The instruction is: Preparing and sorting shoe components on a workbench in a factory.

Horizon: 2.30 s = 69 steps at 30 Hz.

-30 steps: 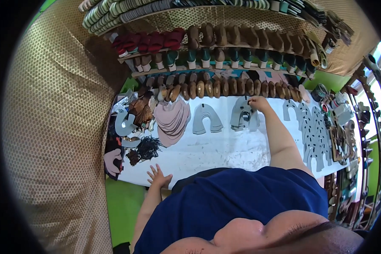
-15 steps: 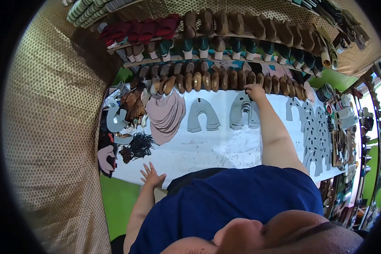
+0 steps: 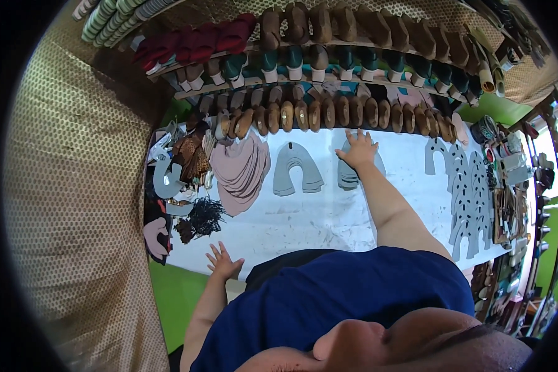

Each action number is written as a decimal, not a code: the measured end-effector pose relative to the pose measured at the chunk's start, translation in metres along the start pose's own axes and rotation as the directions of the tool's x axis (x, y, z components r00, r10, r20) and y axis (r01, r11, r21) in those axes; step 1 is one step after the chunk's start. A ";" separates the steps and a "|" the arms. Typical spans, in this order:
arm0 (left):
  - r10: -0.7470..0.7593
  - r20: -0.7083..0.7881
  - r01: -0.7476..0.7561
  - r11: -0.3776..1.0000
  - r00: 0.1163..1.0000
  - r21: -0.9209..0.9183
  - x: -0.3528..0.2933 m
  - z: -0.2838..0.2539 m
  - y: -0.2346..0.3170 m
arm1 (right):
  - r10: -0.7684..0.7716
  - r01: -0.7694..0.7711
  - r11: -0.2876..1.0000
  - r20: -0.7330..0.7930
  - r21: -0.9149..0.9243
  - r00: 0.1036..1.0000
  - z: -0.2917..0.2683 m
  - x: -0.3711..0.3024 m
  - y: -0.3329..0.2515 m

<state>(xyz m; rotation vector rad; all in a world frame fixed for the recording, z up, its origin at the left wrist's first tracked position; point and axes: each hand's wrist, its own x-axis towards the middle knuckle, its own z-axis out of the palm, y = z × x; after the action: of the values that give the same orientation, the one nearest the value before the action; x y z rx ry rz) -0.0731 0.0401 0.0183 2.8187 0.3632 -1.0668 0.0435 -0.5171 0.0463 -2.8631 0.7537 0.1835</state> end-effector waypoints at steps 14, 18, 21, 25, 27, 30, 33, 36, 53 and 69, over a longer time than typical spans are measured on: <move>-0.021 0.016 0.020 0.999 1.000 0.041 0.000 -0.002 0.003 | -0.029 0.052 0.992 -0.186 0.117 0.982 0.038 0.017 0.013; -0.005 0.011 0.005 0.999 1.000 0.042 0.002 -0.002 0.003 | -0.041 0.065 0.993 -0.226 0.100 0.973 0.042 0.017 0.015; -0.006 0.013 0.006 0.999 1.000 0.033 0.000 -0.001 0.002 | -0.044 0.054 0.997 -0.183 0.048 0.982 0.031 0.013 0.010; -0.003 0.025 0.002 1.000 1.000 0.018 -0.005 -0.005 0.005 | -0.031 0.034 0.999 -0.104 0.028 0.994 0.015 0.003 0.007; -0.009 0.025 0.009 1.000 1.000 0.001 -0.008 -0.006 0.005 | -0.044 0.046 0.999 -0.145 0.011 0.989 0.006 -0.008 0.007; -0.004 0.012 0.004 1.000 1.000 0.013 -0.007 -0.004 0.001 | -0.033 0.036 0.999 -0.156 0.015 0.987 0.010 -0.017 0.010; -0.002 0.017 0.002 1.000 1.000 -0.004 -0.007 -0.004 0.006 | 0.000 0.002 1.000 -0.108 0.022 0.994 0.026 -0.022 0.011; -0.001 0.020 0.001 1.000 1.000 0.016 -0.006 -0.006 0.005 | 0.011 -0.008 1.000 -0.110 0.028 0.994 0.036 -0.019 0.011; 0.025 0.033 -0.025 1.000 0.999 -0.002 -0.008 -0.009 0.003 | -0.042 0.049 0.998 -0.230 0.027 0.972 0.048 -0.015 0.016; 0.044 0.062 -0.044 0.999 0.997 -0.001 -0.007 -0.010 -0.003 | -0.260 0.252 0.953 0.028 0.170 0.965 0.049 0.006 -0.145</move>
<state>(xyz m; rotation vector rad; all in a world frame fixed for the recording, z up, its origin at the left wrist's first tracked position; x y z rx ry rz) -0.0724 0.0432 0.0302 2.7724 0.2938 -1.1422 0.1172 -0.3854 0.0174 -2.7508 0.3629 0.1493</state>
